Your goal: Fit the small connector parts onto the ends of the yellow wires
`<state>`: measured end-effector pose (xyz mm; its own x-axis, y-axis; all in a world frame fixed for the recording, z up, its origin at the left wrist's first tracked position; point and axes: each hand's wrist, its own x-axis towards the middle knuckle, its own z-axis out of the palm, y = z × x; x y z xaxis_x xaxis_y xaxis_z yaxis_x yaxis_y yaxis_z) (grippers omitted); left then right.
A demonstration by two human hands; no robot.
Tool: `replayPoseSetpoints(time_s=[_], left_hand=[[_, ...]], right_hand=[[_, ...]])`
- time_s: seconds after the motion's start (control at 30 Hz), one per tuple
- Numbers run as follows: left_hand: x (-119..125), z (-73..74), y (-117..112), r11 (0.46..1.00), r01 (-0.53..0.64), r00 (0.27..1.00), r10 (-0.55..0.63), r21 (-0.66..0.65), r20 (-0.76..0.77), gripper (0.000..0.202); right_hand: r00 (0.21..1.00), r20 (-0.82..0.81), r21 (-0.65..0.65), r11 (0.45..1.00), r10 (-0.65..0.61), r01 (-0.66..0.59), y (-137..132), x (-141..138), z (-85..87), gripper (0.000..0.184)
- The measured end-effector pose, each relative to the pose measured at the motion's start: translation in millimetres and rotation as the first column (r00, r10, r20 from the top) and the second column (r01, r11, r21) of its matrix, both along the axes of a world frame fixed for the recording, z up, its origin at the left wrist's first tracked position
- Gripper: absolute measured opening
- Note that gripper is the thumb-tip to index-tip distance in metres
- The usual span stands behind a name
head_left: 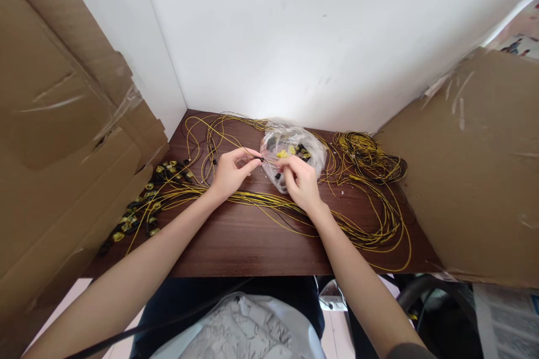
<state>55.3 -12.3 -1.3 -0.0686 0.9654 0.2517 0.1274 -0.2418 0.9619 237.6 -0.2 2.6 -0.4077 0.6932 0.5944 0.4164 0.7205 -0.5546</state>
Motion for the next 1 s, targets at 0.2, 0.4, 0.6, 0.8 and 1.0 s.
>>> replayPoseSetpoints(time_s=[0.2, 0.4, 0.6, 0.8, 1.0], left_hand=[[-0.1, -0.2, 0.4, 1.0, -0.01, 1.0, 0.01, 0.002, 0.016, 0.027], [-0.6, -1.1, 0.8, 1.0, -0.011, 1.0, 0.011, 0.005, -0.002, 0.027], [-1.0, -2.6, 1.4, 1.0, -0.019, 0.999, 0.019, 0.009, -0.035, 0.026], [-1.3, -3.0, 2.1, 1.0, -0.022, 0.999, 0.023, 0.021, -0.047, 0.026], [-0.6, -2.0, 1.4, 0.999, -0.016, 0.999, 0.017, 0.028, -0.034, 0.024]], right_hand=[[0.997, 0.062, -0.022, 0.999, -0.038, 0.039, 1.6, -1.4, -0.5, 0.017], [0.997, 0.077, 0.03, 0.999, -0.015, 0.013, 4.1, -1.0, -2.8, 0.013], [0.999, 0.002, 0.085, 0.996, -0.037, 0.037, 2.4, -1.5, 0.6, 0.008], [1.0, -0.023, 0.03, 1.0, -0.003, 0.004, 1.3, -2.4, 1.3, 0.012], [0.996, -0.093, -0.161, 0.987, -0.016, 0.001, -2.0, -4.1, 0.5, 0.014]])
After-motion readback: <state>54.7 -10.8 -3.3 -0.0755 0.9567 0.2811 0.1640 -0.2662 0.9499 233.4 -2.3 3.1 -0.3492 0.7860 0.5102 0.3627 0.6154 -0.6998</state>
